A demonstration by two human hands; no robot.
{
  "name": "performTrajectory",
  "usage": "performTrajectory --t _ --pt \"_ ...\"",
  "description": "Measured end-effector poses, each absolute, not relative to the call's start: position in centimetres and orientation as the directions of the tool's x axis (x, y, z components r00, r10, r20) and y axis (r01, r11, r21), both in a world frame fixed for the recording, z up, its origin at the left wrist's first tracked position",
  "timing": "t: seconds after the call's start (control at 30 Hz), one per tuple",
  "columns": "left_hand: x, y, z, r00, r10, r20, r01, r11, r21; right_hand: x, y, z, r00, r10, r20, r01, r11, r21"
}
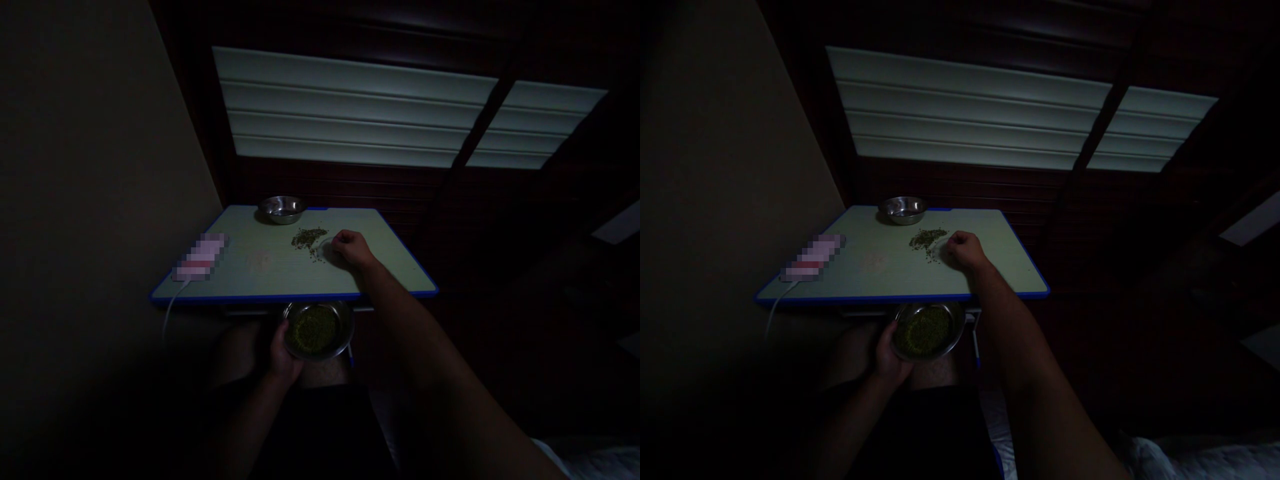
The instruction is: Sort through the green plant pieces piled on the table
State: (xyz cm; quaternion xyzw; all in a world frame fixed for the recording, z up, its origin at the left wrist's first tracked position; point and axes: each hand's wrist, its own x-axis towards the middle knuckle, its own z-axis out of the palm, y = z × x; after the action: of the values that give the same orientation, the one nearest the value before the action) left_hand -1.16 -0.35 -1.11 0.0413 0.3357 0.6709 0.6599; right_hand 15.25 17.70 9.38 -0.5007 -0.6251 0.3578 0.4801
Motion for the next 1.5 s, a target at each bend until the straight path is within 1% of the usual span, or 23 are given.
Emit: performTrajectory --t 0.1,0.27,0.37,0.57,0.83,1.03,1.2,1.37,1.5 --pt "-1.2 -0.4 -1.1 -0.116 0.925 -0.361 -0.858 0.089 0.505 15.3 17.8 9.3 -0.018 0.969 0.246 0.293 0.241 -0.925" --pt "-1.1 -0.3 -1.1 -0.131 0.907 -0.400 -0.864 0.094 0.495 15.5 17.9 9.3 0.024 0.959 0.282 0.326 0.259 -0.909" --pt "-1.1 -0.3 -1.1 -0.135 0.911 -0.389 -0.860 0.087 0.502 15.4 17.8 9.4 0.029 0.957 0.287 0.332 0.262 -0.906" --pt "-1.2 -0.3 -1.2 -0.123 0.918 -0.378 -0.848 0.100 0.520 15.3 17.8 9.2 0.012 0.972 0.235 0.309 0.220 -0.925" --pt "-1.3 -0.3 -1.4 -0.118 0.929 -0.351 -0.852 0.087 0.516 15.4 17.7 9.4 0.026 0.972 0.235 0.325 0.214 -0.921" --pt "-1.3 -0.4 -1.2 -0.116 0.919 -0.378 -0.859 0.098 0.502 15.3 17.6 9.3 -0.028 0.980 0.195 0.271 0.195 -0.943" --pt "-1.3 -0.3 -1.3 -0.122 0.921 -0.371 -0.853 0.094 0.514 15.5 17.8 9.3 -0.016 0.978 0.209 0.259 0.206 -0.944" --pt "-1.2 -0.3 -1.1 -0.115 0.916 -0.384 -0.857 0.104 0.505 16.4 17.9 9.4 0.066 0.965 0.254 0.324 0.220 -0.920" --pt "-1.2 -0.3 -1.1 -0.112 0.917 -0.382 -0.861 0.103 0.498 16.7 17.7 9.5 0.018 0.980 0.199 0.380 0.177 -0.908"
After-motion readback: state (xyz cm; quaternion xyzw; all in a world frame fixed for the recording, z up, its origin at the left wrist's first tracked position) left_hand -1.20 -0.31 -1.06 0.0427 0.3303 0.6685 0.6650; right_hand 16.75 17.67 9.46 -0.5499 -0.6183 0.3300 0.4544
